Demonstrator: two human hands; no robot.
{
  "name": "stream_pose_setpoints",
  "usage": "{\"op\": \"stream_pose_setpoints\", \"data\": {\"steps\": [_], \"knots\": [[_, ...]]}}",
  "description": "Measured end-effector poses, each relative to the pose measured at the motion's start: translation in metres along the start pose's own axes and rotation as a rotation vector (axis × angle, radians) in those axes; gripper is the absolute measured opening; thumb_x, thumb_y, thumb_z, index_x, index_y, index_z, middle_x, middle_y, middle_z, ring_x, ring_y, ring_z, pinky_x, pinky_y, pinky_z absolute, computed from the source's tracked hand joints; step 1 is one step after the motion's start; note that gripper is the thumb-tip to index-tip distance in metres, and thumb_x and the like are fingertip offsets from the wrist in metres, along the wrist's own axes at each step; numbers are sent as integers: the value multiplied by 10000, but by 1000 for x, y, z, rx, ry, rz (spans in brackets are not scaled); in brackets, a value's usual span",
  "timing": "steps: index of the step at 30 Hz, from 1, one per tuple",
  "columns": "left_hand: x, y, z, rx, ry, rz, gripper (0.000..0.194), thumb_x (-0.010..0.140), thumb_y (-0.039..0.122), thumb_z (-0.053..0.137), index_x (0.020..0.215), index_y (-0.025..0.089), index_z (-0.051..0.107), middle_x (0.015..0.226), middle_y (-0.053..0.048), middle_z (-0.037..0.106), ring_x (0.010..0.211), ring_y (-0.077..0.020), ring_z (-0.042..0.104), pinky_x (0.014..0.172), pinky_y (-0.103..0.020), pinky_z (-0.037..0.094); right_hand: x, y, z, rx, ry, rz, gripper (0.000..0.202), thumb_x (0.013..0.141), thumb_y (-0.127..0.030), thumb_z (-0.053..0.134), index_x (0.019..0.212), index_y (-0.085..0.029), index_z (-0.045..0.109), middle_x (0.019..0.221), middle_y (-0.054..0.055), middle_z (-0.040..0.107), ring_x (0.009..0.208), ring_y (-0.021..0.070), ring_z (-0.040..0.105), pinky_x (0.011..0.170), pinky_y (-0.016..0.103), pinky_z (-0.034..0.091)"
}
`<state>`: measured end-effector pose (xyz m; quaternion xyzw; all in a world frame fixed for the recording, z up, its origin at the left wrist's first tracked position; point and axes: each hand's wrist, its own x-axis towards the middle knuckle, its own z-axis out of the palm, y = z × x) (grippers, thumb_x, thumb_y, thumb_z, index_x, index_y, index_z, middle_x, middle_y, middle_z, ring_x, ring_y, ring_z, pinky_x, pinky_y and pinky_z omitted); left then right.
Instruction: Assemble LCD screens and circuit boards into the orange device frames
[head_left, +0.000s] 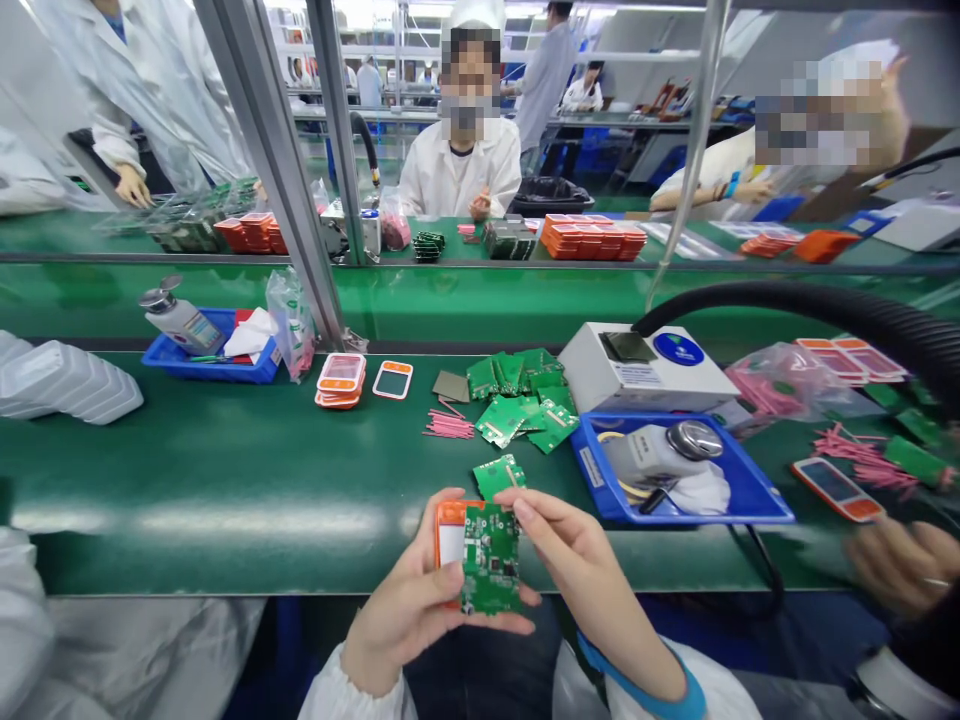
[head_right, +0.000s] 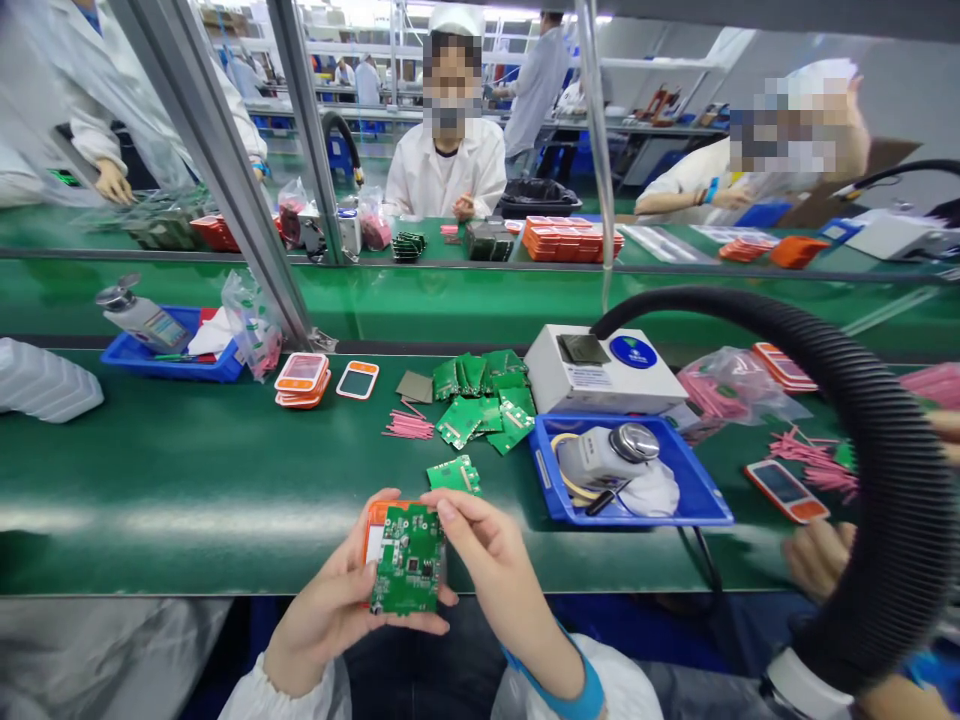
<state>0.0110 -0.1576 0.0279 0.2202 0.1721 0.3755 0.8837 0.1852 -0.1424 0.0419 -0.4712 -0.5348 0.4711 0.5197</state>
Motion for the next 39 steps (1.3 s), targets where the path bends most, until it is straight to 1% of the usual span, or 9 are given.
{"op": "stream_pose_setpoints", "data": {"steps": [4,6,10,15,18,23,28,33,39], "knots": [[-2,-2,0,12,6,20,649,812,329,700,1297,326,269,1160,-72,638,987,-290,686,814,-416,542,-3,0,6,-93,16,-96,200,905,-339,576,908,-205,725,850,45,753,763,155,716,653,195,585],[-4,-2,1,6,2,29,649,813,335,699,1299,327,270,1166,-71,633,975,-283,691,791,-403,553,-8,0,2,-116,1,-207,193,925,-316,548,1025,-224,685,958,56,731,847,160,707,767,243,590],[-10,-2,9,-1,-17,66,640,821,311,694,1298,328,267,1139,-57,647,951,-233,699,775,-336,553,-27,0,-8,-163,-168,-443,582,862,-357,640,1376,-225,402,1323,153,555,1205,261,569,1020,435,479],[-18,-6,14,106,-54,72,660,842,353,668,1315,326,208,1085,-88,679,985,-221,687,787,-308,522,-41,-10,-10,-237,-246,-515,714,833,-188,664,1422,-249,265,1380,150,493,1289,266,495,1038,459,460],[-21,-6,13,170,-60,51,703,851,359,658,1342,330,157,1110,-110,674,997,-214,681,800,-311,502,-41,-15,-9,-262,-243,-543,720,816,-129,668,1408,-249,276,1332,135,537,1251,258,529,1020,458,477],[-24,-2,15,209,-192,9,825,815,424,681,1393,363,95,1213,-108,611,1152,-232,596,930,-370,431,-36,-23,-12,-395,-230,-658,653,820,-142,669,1370,-239,330,1285,118,585,1209,239,555,1047,473,433],[-26,-3,16,167,-142,2,662,842,451,627,1394,416,262,1386,-74,471,1180,-207,563,968,-353,403,-31,-33,-14,-701,-298,-771,442,841,-214,657,1236,-146,470,1194,140,650,1190,233,562,1089,495,367],[-23,-7,13,90,-119,-12,546,862,448,598,1361,445,376,1456,-33,397,1214,-202,537,924,-293,422,-31,-36,-14,-846,-319,-812,416,860,-258,636,1213,-81,505,1179,163,665,1219,253,538,1110,509,332],[-23,-3,19,15,-94,10,486,860,404,617,1322,387,469,1344,-41,511,1148,-169,570,920,-262,428,-31,-37,-14,-946,-366,-831,380,888,-312,605,1180,-74,549,1232,158,639,1250,274,490,1110,521,288]]}}
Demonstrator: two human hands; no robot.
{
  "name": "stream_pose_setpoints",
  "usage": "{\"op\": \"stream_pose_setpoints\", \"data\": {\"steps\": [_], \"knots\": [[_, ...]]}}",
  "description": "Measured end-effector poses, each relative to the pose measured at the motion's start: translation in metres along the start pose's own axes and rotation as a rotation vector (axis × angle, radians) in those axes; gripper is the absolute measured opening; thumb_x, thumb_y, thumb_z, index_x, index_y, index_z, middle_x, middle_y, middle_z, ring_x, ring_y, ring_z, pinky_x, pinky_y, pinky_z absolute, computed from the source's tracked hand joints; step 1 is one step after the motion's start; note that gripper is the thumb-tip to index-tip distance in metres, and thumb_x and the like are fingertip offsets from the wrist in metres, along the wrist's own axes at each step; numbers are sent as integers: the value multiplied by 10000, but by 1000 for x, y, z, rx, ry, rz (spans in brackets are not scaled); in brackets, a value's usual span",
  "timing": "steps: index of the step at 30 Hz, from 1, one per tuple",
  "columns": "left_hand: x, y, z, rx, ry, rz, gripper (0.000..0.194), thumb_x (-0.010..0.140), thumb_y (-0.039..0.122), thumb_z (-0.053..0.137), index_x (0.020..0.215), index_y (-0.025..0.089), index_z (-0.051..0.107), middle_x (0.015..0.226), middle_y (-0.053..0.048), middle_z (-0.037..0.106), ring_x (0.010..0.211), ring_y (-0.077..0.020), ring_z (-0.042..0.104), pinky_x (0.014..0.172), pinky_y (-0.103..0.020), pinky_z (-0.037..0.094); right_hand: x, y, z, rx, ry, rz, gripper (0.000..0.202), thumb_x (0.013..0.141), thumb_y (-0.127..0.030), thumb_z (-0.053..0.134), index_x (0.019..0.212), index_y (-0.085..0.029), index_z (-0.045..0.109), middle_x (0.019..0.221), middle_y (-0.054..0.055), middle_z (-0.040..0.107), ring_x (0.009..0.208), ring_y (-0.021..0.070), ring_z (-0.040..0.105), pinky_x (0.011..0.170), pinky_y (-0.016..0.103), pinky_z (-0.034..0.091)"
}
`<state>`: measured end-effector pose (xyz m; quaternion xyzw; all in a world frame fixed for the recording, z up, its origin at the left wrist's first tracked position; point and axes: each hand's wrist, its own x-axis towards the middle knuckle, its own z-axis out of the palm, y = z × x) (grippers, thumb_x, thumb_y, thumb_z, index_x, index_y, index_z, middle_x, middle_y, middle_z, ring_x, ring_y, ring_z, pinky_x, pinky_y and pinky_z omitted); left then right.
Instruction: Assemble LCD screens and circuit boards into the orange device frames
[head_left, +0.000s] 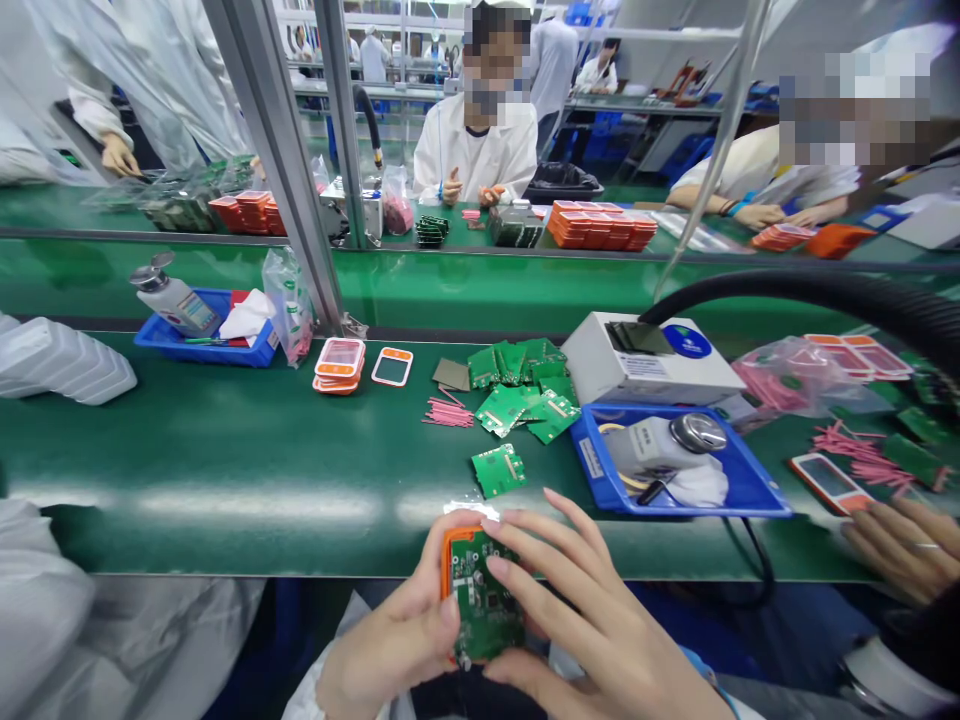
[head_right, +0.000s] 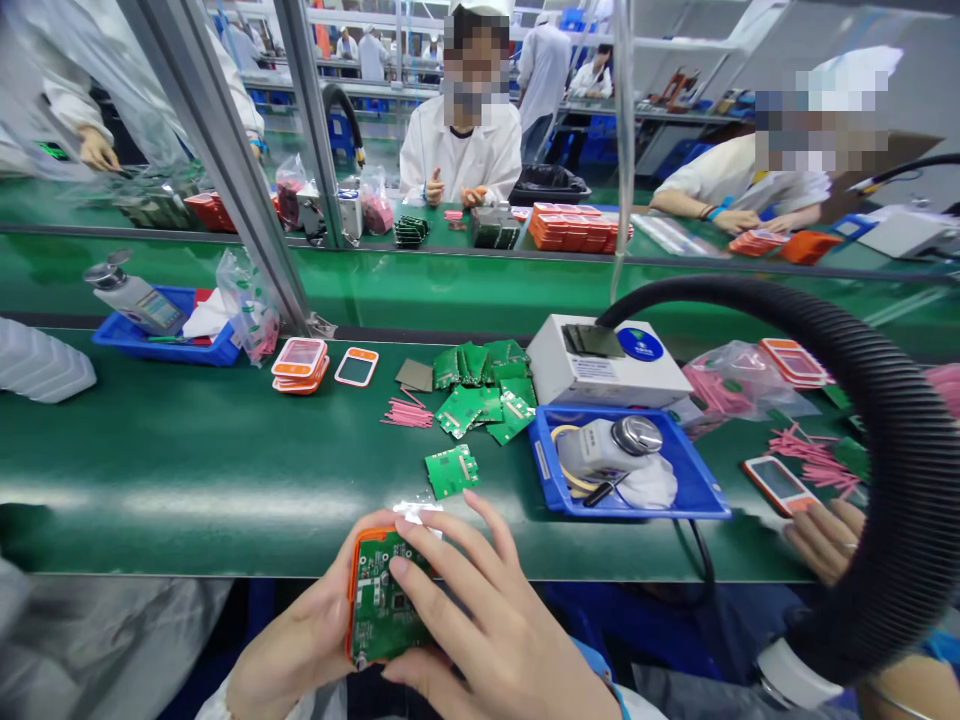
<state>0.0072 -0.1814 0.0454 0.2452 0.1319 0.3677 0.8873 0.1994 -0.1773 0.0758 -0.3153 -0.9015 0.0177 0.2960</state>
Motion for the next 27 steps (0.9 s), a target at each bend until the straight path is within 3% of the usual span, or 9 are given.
{"op": "stream_pose_setpoints", "data": {"steps": [4,7,10,18,23,27], "knots": [[1,1,0,-46,-44,17,443,900,366,570,1331,383,470,1279,-31,570,965,-79,631,751,-150,445,2,1,1,-39,-5,-8,357,907,-361,572,1134,-85,576,1232,161,635,1251,288,476,1096,537,276],[2,0,-2,-76,-38,25,424,915,335,553,1328,391,475,1330,-26,553,1052,-100,616,860,-199,456,3,0,3,-67,-12,-6,392,908,-405,561,1127,-80,582,1229,177,631,1234,302,484,1076,552,283],[2,-1,-4,-67,32,3,400,912,328,557,1306,364,500,1317,-32,558,1153,-149,573,933,-258,449,1,0,6,-78,-26,6,394,905,-391,569,1139,-74,579,1254,189,611,1238,315,477,1063,573,286],[9,2,-4,-65,224,-51,283,941,342,486,1210,288,558,1026,-20,647,790,-84,645,631,-161,495,0,3,9,-54,-26,19,398,857,-315,644,1159,-66,570,1255,192,606,1253,352,453,1036,633,297],[14,4,-1,-17,293,-72,266,958,322,448,1197,248,536,1070,-56,647,798,-101,657,617,-162,498,0,3,11,-51,-23,21,378,869,-295,621,1165,-66,566,1244,192,615,1250,339,471,1037,632,319],[15,5,1,25,324,-64,257,946,345,471,1179,246,515,1127,-69,620,856,-132,652,669,-211,521,2,2,16,-81,-7,42,404,872,-363,616,1154,-77,572,1236,195,623,1229,331,502,1030,628,343]]}}
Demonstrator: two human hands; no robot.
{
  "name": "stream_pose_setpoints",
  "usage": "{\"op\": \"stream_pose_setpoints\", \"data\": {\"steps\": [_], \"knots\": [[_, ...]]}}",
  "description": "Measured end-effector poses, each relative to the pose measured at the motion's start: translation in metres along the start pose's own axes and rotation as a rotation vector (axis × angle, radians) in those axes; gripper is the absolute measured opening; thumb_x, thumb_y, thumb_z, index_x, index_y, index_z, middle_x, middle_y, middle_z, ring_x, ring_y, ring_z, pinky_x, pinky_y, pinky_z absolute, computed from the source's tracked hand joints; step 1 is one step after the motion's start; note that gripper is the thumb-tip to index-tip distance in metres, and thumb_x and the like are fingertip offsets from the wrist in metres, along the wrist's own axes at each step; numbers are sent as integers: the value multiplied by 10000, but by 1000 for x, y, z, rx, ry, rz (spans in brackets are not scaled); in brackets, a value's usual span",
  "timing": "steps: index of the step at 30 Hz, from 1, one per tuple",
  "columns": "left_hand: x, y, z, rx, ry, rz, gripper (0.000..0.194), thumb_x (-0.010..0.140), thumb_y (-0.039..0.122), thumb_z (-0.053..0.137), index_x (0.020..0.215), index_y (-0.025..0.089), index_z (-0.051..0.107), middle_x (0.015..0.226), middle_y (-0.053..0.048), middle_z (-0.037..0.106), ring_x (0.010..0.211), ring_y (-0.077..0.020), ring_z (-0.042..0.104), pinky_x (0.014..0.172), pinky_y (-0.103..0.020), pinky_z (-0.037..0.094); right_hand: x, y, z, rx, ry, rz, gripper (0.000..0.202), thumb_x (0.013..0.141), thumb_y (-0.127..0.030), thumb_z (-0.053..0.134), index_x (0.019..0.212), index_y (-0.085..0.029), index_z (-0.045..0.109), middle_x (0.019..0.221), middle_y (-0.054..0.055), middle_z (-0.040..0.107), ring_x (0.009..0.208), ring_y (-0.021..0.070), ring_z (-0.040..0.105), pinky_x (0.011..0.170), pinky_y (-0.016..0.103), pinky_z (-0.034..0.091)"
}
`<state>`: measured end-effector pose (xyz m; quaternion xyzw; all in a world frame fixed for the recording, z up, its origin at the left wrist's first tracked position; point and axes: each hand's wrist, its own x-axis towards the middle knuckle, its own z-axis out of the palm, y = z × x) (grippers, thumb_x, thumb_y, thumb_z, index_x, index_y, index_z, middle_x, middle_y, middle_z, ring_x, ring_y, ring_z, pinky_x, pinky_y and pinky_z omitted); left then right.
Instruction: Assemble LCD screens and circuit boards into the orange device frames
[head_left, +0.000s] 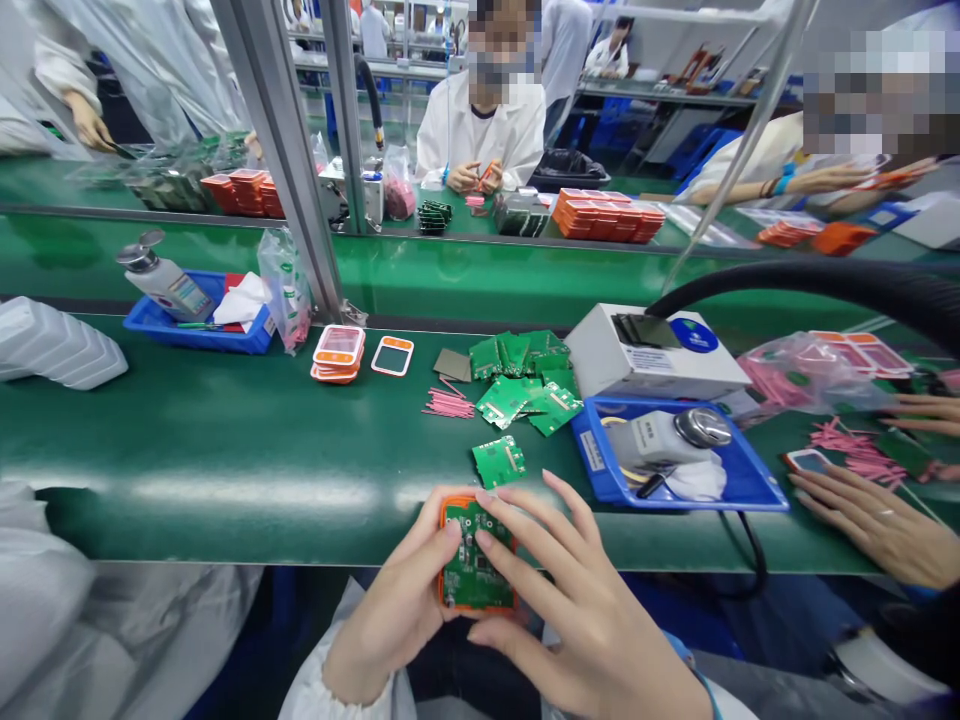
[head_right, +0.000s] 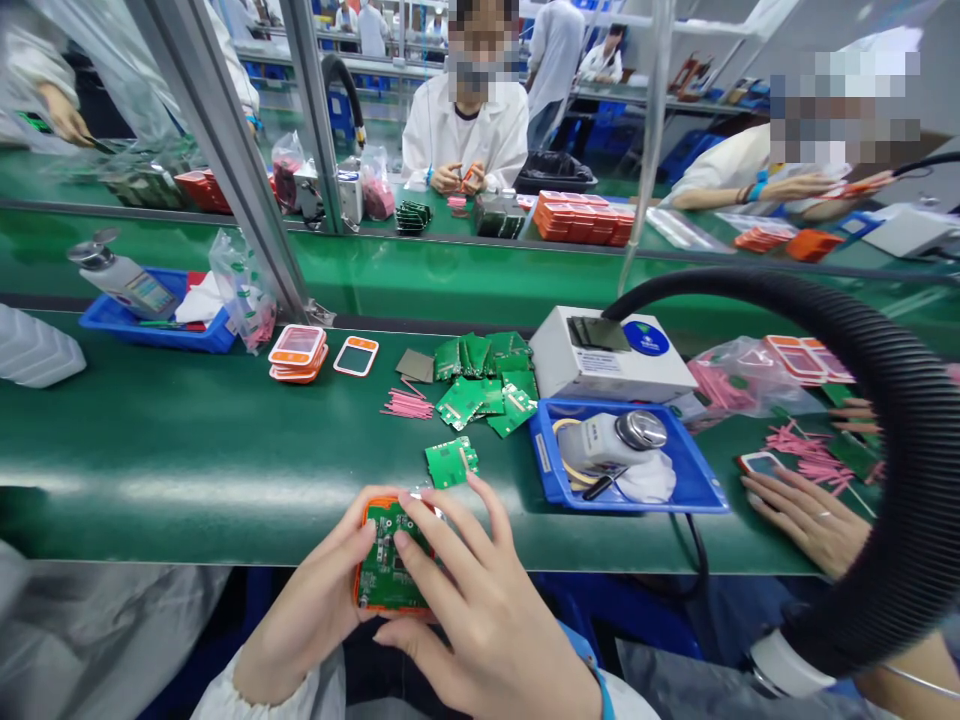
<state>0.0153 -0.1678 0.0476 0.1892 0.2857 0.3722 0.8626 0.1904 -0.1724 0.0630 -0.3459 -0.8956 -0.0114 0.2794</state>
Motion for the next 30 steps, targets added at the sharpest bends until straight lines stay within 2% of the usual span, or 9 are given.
{"op": "stream_pose_setpoints", "data": {"steps": [5,11,17,19,24,27,30], "knots": [[3,-2,3,37,97,33,244,932,367,498,1147,251,499,1112,-54,610,920,-163,635,706,-250,525,1,-6,8,-49,-23,38,495,853,-430,631,1183,-69,557,1250,202,618,1221,342,524,1051,650,313],[7,-5,3,40,214,31,256,901,403,545,1104,249,518,1073,-29,610,804,-118,621,618,-182,491,-2,-11,15,-55,-27,69,493,872,-414,606,1192,-43,549,1246,217,620,1228,331,526,1089,650,246],[6,3,4,55,178,29,208,914,394,519,1057,242,519,894,-3,611,721,-113,604,604,-218,525,0,-5,11,-85,-82,65,575,832,-503,630,1238,-106,542,1374,209,513,1317,389,404,1045,681,251],[5,4,5,59,170,34,199,915,389,517,1048,241,522,920,-10,619,746,-123,614,633,-239,536,1,-4,10,-73,-85,77,538,837,-485,631,1230,-126,554,1372,195,518,1318,393,398,1037,689,252],[6,0,7,83,207,91,228,906,386,540,1084,244,547,1091,-34,622,931,-162,616,745,-237,504,2,-2,14,34,-26,92,435,860,-350,627,1214,-110,549,1263,187,604,1225,311,520,1082,668,231],[5,-2,8,124,236,108,285,885,395,576,1134,261,542,1161,-31,601,1038,-178,578,843,-262,481,2,-1,13,64,-29,115,422,845,-345,635,1201,-129,562,1254,176,614,1186,305,550,1082,672,234],[4,-2,7,243,167,124,241,897,391,560,1103,266,552,1153,-20,596,1029,-172,568,872,-279,471,2,-1,11,72,-35,140,373,840,-343,636,1165,-166,590,1265,156,610,1195,311,541,1074,676,246]]}}
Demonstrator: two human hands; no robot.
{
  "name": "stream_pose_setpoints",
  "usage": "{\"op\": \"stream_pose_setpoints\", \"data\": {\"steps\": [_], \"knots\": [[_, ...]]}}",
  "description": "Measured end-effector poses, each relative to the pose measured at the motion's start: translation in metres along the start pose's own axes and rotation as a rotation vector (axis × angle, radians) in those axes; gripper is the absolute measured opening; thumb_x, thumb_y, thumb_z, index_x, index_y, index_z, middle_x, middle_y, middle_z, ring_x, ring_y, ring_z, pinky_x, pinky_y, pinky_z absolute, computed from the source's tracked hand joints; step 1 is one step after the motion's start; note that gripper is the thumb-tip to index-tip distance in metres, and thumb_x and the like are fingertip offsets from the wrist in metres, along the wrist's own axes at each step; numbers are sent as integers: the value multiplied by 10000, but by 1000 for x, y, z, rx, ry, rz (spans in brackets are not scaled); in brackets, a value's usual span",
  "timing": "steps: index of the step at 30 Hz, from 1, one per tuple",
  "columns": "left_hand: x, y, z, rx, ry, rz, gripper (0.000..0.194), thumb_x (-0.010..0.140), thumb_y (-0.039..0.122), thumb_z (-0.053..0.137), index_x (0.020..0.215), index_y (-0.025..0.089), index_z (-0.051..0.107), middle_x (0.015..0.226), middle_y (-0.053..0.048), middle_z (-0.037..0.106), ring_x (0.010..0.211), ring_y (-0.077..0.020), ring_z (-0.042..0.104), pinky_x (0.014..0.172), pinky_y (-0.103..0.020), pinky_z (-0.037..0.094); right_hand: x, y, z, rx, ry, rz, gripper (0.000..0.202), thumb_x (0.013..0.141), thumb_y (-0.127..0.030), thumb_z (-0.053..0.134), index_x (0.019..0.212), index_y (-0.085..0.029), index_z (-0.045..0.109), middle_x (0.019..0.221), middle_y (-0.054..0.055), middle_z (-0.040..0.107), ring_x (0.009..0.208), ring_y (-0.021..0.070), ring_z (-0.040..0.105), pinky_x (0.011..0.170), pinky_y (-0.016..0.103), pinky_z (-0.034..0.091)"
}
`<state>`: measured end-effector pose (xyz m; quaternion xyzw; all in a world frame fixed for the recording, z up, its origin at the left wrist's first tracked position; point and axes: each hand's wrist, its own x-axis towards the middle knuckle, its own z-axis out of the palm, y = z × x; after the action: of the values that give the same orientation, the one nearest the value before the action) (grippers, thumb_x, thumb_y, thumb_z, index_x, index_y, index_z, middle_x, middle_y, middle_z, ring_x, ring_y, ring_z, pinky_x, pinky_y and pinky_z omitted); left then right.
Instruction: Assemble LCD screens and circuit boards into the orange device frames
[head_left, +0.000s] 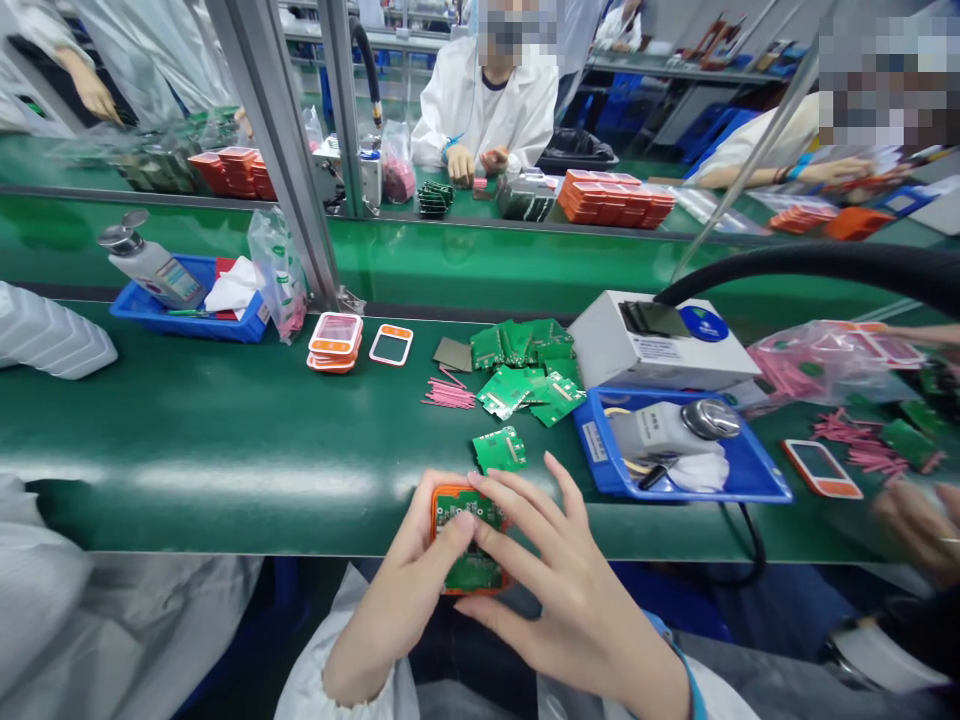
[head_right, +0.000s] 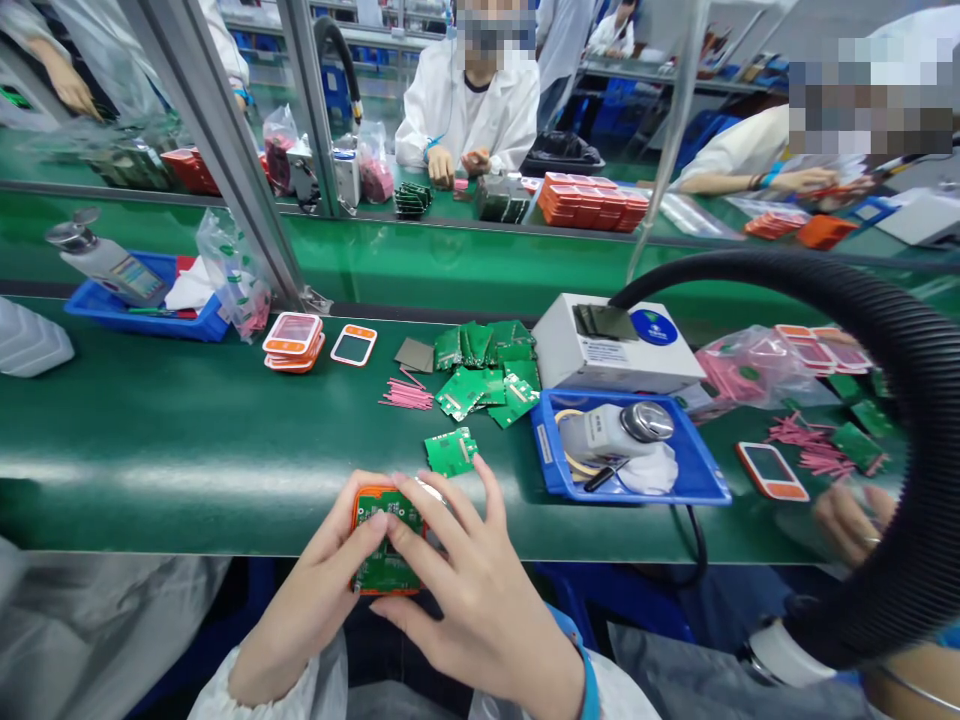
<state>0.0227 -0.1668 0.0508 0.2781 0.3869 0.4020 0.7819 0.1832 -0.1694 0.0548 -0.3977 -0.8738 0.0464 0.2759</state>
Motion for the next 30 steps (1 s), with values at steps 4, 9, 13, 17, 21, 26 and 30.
{"op": "stream_pose_setpoints", "data": {"steps": [4,9,13,17,21,26,30], "knots": [[-3,1,-3,104,-105,64,267,911,360,547,1168,298,513,1181,-22,576,1055,-174,555,877,-284,468,-1,0,-4,-3,35,11,326,833,-343,647,1121,-198,602,1263,158,603,1216,320,524,1056,686,273],[-7,3,-7,112,-234,98,478,851,502,573,1256,286,440,1250,-76,529,1108,-215,537,928,-332,447,-2,1,-7,21,40,-19,356,841,-297,637,1172,-186,564,1225,164,614,1159,281,578,1059,702,257],[-11,6,-9,66,-233,60,573,830,570,547,1316,314,384,1292,-83,492,1141,-235,515,893,-321,454,0,3,-7,120,82,-54,437,798,-275,660,1203,-162,540,1179,171,613,1080,253,619,1052,675,309],[-13,5,-8,27,-160,46,423,889,500,518,1252,292,458,1233,-63,527,1091,-202,534,889,-292,438,2,0,-5,69,155,-70,491,756,-253,696,1212,-154,542,1180,166,608,1051,264,627,1051,685,307],[-11,5,-3,-45,-74,56,210,920,423,502,1050,266,554,999,-12,591,902,-140,562,759,-224,447,1,-6,-4,-13,161,-76,410,771,-251,678,1154,-143,579,1190,177,617,1090,288,603,1052,697,291],[-11,5,-2,16,72,109,108,921,363,527,932,267,573,892,36,548,791,-94,492,704,-169,397,-2,-9,-5,-33,112,-72,378,811,-298,644,1156,-155,589,1244,173,602,1188,306,534,1053,703,277],[-15,2,-2,85,63,105,106,926,364,517,942,273,570,871,34,523,764,-104,456,703,-190,369,-2,-9,-8,67,127,-74,378,801,-314,632,1133,-138,594,1230,171,602,1197,311,526,1056,690,290]]}}
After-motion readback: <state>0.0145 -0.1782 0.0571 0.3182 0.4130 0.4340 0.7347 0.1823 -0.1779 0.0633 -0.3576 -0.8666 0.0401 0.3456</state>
